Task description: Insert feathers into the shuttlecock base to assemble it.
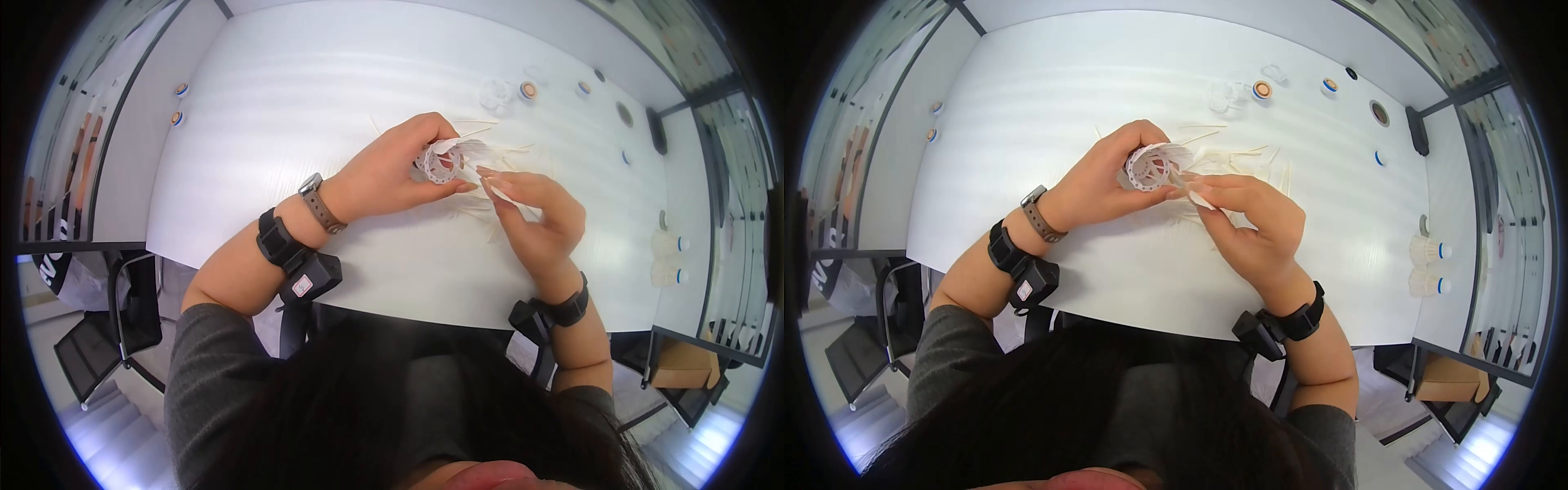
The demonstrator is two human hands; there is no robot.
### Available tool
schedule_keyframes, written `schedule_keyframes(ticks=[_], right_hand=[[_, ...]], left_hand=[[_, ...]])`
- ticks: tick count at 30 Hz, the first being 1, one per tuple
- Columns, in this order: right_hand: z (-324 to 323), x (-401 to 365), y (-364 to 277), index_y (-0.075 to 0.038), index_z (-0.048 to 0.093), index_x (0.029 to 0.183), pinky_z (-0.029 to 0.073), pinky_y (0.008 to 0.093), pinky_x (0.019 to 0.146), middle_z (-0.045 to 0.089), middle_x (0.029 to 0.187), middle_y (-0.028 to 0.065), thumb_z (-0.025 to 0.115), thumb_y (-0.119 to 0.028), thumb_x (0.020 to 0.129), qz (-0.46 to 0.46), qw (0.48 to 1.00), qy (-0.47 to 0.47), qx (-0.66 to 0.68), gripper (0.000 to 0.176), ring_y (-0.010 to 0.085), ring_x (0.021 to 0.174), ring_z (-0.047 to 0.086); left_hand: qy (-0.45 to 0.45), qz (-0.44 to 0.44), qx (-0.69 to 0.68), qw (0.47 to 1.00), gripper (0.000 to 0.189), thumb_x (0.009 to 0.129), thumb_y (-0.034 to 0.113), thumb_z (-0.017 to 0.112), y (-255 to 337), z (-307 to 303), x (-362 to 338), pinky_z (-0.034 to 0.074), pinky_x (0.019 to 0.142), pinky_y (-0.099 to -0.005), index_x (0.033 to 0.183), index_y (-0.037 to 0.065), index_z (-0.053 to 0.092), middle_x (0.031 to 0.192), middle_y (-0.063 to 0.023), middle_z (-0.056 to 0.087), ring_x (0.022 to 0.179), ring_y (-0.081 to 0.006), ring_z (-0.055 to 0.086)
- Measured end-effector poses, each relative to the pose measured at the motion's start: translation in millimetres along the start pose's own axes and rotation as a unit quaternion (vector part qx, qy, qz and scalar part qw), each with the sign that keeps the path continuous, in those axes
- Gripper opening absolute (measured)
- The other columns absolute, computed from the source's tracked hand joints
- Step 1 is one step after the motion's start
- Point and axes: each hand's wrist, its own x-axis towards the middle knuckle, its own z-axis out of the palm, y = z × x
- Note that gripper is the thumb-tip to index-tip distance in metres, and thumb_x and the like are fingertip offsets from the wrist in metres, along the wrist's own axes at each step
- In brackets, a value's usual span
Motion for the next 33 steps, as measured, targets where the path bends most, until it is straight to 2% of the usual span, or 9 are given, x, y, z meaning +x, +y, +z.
schedule_keyframes(ticks=[10,14,16,19,22,26,28,33], right_hand=[[2,4,-2,-0.002,0.070,0.091,0.056,0.0273,0.071,0.074,0.096,0.0128,0.074,0.009,0.072,-0.006,0.999,-0.032,-0.025,0.023,0.0222,0.080,0.072],[4,5,-3,-0.002,0.071,0.091,0.055,0.0264,0.071,0.074,0.091,0.0105,0.074,0.008,0.075,0.030,0.999,-0.015,-0.016,0.018,0.0186,0.079,0.071],[4,6,-6,-0.001,0.072,0.089,0.052,0.0241,0.066,0.073,0.085,0.0083,0.075,0.002,0.079,0.077,0.997,-0.006,-0.020,0.012,0.0138,0.073,0.068],[3,6,-7,0.001,0.072,0.089,0.048,0.0211,0.061,0.072,0.079,0.0062,0.076,-0.006,0.083,0.163,0.986,-0.010,-0.009,0.010,0.0094,0.067,0.063],[6,3,-5,0.001,0.072,0.088,0.048,0.0207,0.061,0.071,0.077,0.0057,0.075,-0.008,0.085,0.248,0.965,0.009,0.082,0.010,0.0083,0.067,0.063],[5,4,-7,0.002,0.072,0.089,0.047,0.0201,0.062,0.070,0.076,0.0053,0.075,-0.010,0.087,0.316,0.939,0.002,0.139,0.012,0.0085,0.068,0.066],[6,5,-8,0.002,0.072,0.089,0.047,0.0199,0.061,0.070,0.076,0.0052,0.074,-0.010,0.087,0.329,0.934,0.004,0.138,0.013,0.0089,0.069,0.067],[6,7,-9,0.004,0.072,0.089,0.045,0.0191,0.059,0.070,0.076,0.0049,0.073,-0.010,0.088,0.369,0.914,-0.003,0.166,0.013,0.0096,0.069,0.068]], left_hand=[[-0.010,0.004,0.017,1.000,0.038,0.082,0.019,0.080,-3,0,-1,0.048,0.078,-0.0282,0.107,0.004,0.056,0.099,-0.0059,0.058,0.087,-0.0162,0.057],[-0.002,0.014,0.021,1.000,0.039,0.082,0.020,0.080,-4,1,-2,0.048,0.077,-0.0285,0.106,0.004,0.055,0.098,-0.0061,0.057,0.087,-0.0164,0.056],[-0.007,0.019,0.025,0.999,0.038,0.081,0.019,0.080,-3,0,-1,0.048,0.077,-0.0287,0.105,0.004,0.054,0.099,-0.0063,0.057,0.087,-0.0165,0.056],[0.013,0.040,0.021,0.999,0.038,0.082,0.029,0.077,-6,3,0,0.049,0.074,-0.0338,0.100,0.005,0.054,0.094,-0.0096,0.058,0.084,-0.0256,0.058],[0.006,0.034,0.034,0.999,0.036,0.082,0.028,0.077,-4,2,0,0.049,0.074,-0.0338,0.100,0.006,0.054,0.094,-0.0091,0.057,0.085,-0.0258,0.057],[0.002,0.032,0.041,0.999,0.035,0.081,0.024,0.078,-4,0,0,0.049,0.075,-0.0327,0.101,0.006,0.055,0.096,-0.0086,0.058,0.086,-0.0241,0.057],[-0.001,0.045,0.069,0.997,0.035,0.080,0.017,0.080,-3,-1,1,0.048,0.077,-0.0304,0.102,0.005,0.056,0.098,-0.0075,0.058,0.087,-0.0208,0.058],[0.016,0.045,0.070,0.996,0.035,0.078,0.017,0.080,-2,-1,0,0.048,0.077,-0.0319,0.102,0.005,0.057,0.097,-0.0081,0.059,0.087,-0.0228,0.058]])
